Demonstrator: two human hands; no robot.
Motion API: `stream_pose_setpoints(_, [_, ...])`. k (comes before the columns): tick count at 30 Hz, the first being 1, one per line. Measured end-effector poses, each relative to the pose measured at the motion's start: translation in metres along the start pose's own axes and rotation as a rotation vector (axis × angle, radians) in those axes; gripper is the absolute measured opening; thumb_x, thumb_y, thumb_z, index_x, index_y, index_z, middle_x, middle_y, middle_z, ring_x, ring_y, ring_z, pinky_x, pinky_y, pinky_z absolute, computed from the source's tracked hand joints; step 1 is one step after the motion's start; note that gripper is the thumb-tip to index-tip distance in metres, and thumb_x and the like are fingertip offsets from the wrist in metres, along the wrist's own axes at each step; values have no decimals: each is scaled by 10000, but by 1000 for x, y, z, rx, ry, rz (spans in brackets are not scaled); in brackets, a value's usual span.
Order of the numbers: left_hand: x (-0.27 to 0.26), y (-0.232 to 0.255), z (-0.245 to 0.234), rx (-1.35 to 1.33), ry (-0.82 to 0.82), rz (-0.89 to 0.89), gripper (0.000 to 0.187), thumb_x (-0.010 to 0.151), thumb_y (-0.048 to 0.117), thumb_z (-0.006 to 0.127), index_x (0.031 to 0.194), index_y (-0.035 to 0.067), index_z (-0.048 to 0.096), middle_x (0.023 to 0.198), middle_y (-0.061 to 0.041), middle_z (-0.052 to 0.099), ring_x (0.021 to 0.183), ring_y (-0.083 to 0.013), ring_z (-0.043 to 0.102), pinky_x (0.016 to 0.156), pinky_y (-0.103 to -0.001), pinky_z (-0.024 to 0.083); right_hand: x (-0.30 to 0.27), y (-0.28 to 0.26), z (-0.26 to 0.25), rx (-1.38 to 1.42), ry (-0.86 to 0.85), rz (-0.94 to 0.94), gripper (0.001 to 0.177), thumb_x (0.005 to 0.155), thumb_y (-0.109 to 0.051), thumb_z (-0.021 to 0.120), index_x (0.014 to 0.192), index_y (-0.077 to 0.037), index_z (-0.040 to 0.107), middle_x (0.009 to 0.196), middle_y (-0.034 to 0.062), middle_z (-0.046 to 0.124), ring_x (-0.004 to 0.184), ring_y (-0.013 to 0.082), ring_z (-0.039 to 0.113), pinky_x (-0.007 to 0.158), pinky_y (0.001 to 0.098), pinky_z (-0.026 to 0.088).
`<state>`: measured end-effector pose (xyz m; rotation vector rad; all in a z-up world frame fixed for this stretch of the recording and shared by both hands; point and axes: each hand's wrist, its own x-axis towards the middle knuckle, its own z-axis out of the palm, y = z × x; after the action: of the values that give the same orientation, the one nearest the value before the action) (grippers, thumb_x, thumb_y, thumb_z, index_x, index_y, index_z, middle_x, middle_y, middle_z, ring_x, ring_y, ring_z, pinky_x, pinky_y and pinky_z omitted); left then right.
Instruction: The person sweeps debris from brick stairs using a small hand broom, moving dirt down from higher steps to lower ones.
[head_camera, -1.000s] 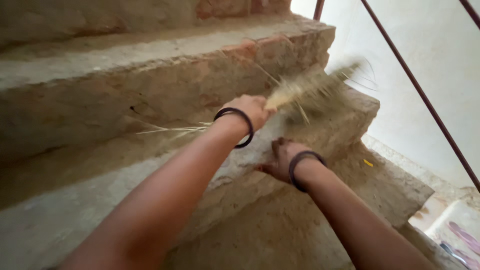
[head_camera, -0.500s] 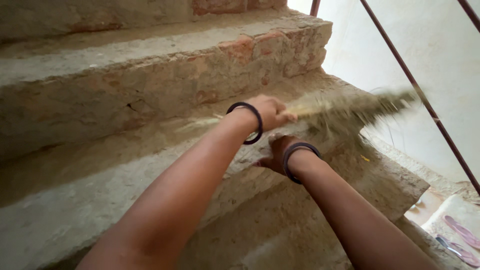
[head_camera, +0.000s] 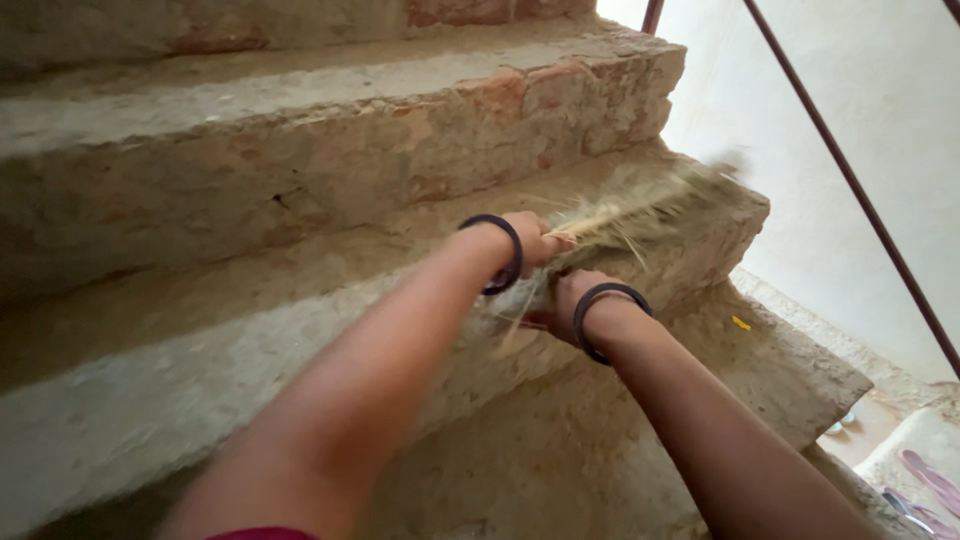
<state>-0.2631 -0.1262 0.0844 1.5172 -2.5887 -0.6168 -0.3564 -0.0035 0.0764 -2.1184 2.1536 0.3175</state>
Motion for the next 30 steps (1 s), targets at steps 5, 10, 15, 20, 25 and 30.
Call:
stream_pose_setpoints(5, [-49,-28,-29,204,261,199,667,950,683,498,1069,92,784,1084,-198,730,1028,-390,675,890,-496,530,-5,-2,4,78,15,8,814,867,-665,627,1421,-73,555,1438,185,591,1288,347,603,1056,447,516])
stream_pose_setpoints(10, [-20,-77,13,-65,311,11,660,940,682,494,1082,99,768,1017,-192,732,979,-376,697,867,-485,529,12,8,22,-44,117,-48,885,892,-713,578,1472,-52,472,1539,170,473,1385,337,503,1122,433,452])
stream_pose_setpoints(15, [-61,-57,3,-53,130,43,683,909,705,510,1023,85,772,877,-195,761,871,-355,745,802,-469,564,19,9,26,-70,146,-94,921,892,-738,588,1467,-30,457,1549,219,405,1408,362,428,1132,436,395])
stream_pose_setpoints(20, [-114,-49,-24,-202,195,70,648,873,686,543,1030,97,762,869,-200,776,848,-341,790,785,-451,588,-3,-3,3,16,-14,-1,851,914,-699,560,1481,-65,543,1552,198,517,1370,340,560,1133,425,476])
stream_pose_setpoints(25, [-96,-78,18,-166,380,-117,595,920,645,542,1097,124,771,1079,-198,738,1026,-389,684,881,-485,521,-4,0,10,-29,74,-31,886,904,-713,574,1496,-66,450,1565,149,450,1424,317,458,1145,435,430])
stream_pose_setpoints(30, [-100,-50,7,29,217,-8,672,938,694,519,1083,84,763,1095,-201,742,1054,-385,687,903,-487,536,11,6,17,-22,100,-87,906,894,-697,598,1521,-76,395,1568,154,419,1415,318,440,1149,417,406])
